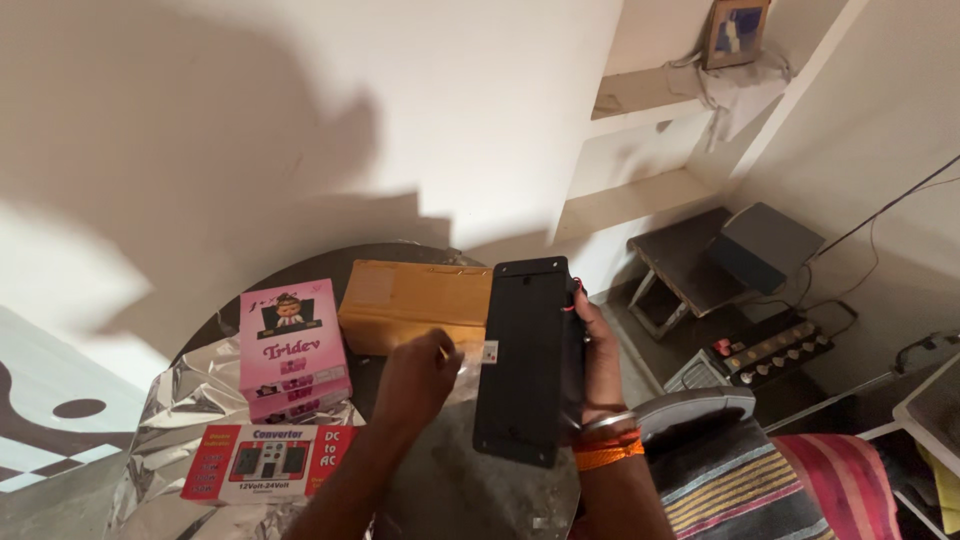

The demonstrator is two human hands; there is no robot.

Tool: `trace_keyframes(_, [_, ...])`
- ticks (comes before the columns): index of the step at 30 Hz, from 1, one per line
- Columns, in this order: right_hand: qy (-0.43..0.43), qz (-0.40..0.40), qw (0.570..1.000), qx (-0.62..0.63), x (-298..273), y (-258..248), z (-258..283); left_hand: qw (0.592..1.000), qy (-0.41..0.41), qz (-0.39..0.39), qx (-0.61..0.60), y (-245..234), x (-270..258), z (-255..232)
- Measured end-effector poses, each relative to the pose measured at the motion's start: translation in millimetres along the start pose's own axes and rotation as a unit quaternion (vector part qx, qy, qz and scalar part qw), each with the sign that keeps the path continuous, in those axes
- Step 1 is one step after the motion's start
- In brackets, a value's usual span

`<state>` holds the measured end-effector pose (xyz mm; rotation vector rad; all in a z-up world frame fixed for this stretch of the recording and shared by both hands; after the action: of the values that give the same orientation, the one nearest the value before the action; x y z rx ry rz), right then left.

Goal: The person unboxes a DC-to-AC converter, removes it from plastic, and places it back into its box. They then handle several other boxes and small packets on a table, moving items between surfaces without powering on any device.

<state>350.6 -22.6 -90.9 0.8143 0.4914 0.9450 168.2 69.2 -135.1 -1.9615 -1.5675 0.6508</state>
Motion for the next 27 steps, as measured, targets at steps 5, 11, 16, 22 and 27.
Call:
trace_keyframes(5, [-0.003, -0.030, 1.000, 0.008, 3.9, -27.5, -14.5, 0.992, 0.006, -0.059, -0.110, -43.4, 3.8, -47.3])
trace_keyframes(11, [-0.004, 0.005, 0.998, -0.059, 24.1, -76.9, -35.7, 0.970, 0.055, -0.121, -0.204, -65.7, 6.4, -75.4])
trace_keyframes(16, [0.052, 0.053, 0.992, -0.101, 11.7, -73.2, -37.5, 0.951, -0.018, -0.031, -0.306, -56.0, 16.2, -69.3])
trace_keyframes(22, [0.049, 0.303, 0.921, -0.241, -21.4, 6.7, -29.5, 0.963, 0.095, -0.068, -0.243, -67.1, -6.9, -98.4])
trace_keyframes(27, [0.023, 0.274, 0.923, -0.269, -14.9, 10.8, -25.3, 0.963, 0.121, -0.101, -0.217, -70.7, -25.1, -95.2])
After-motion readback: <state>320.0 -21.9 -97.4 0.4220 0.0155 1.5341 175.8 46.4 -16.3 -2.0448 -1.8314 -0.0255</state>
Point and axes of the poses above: each hand's wrist, its own x-axis towards the middle knuckle, its own y-axis out of the palm, z = x × y, the point moved 10 cm from there along x, towards the middle knuckle, and after that the axes turned 15 degrees about -y, right-handed, at the moved point
